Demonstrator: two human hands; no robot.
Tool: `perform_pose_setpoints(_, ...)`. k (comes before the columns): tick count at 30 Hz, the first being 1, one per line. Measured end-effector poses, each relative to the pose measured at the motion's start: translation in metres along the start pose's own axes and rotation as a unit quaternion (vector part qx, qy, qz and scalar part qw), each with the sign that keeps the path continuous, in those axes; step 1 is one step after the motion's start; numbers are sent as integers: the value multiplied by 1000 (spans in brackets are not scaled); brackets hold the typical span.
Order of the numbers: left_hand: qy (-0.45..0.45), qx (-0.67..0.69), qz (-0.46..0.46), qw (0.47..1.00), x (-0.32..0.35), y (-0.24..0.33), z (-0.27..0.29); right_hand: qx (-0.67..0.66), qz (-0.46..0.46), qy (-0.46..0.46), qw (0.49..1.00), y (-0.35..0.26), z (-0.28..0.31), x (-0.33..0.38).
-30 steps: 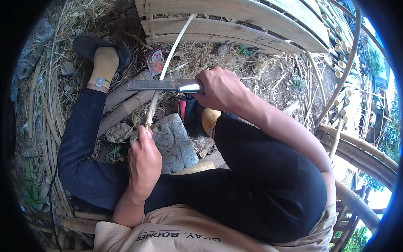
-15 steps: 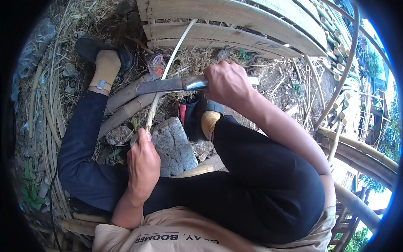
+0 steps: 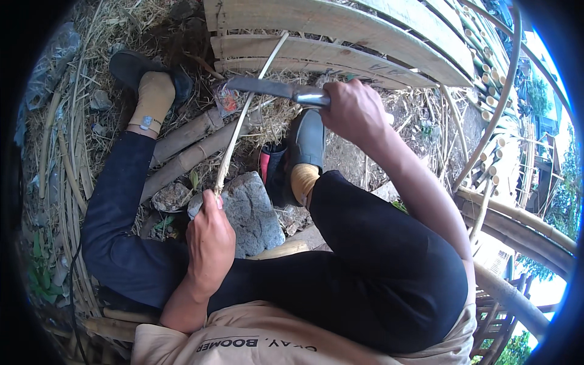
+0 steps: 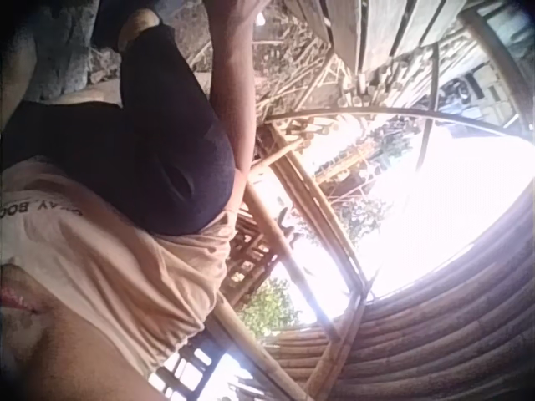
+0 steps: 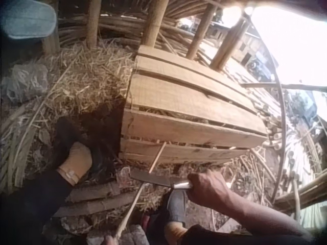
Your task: The person scrapes a bamboo stick with a knife. They hold the bamboo against a stone and repeatedly slide the blade along its length to smooth the surface while sitting on the ground next to a bamboo crate.
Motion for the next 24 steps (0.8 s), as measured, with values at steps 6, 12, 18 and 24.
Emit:
perform_pose_setpoints(6,0,-13,2,1000,2,1,-1,-74,61,-94,991,-40,-15,16)
perform_pose_setpoints(12,-3,-27,10,1000,1,0,-3,-43,56,-65,995,-40,-18,12)
perform_pose_setpoints(18,-9,-17,5,1000,0,1,-1,-4,55,-52,997,-39,-11,6)
perform_pose_setpoints(24,-9,-15,7,1000,1,-2,-1,14,-5,8,1000,-10,-6,-7)
Point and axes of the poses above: each hand's wrist, its own x-axis away from the middle knuckle, its own z-axis out of the back of the hand, y = z × x, the point moved 4 cm from there along -x, towards the middle knuckle, and after that the axes turned 2 degrees about -x, right-handed, at the moved point
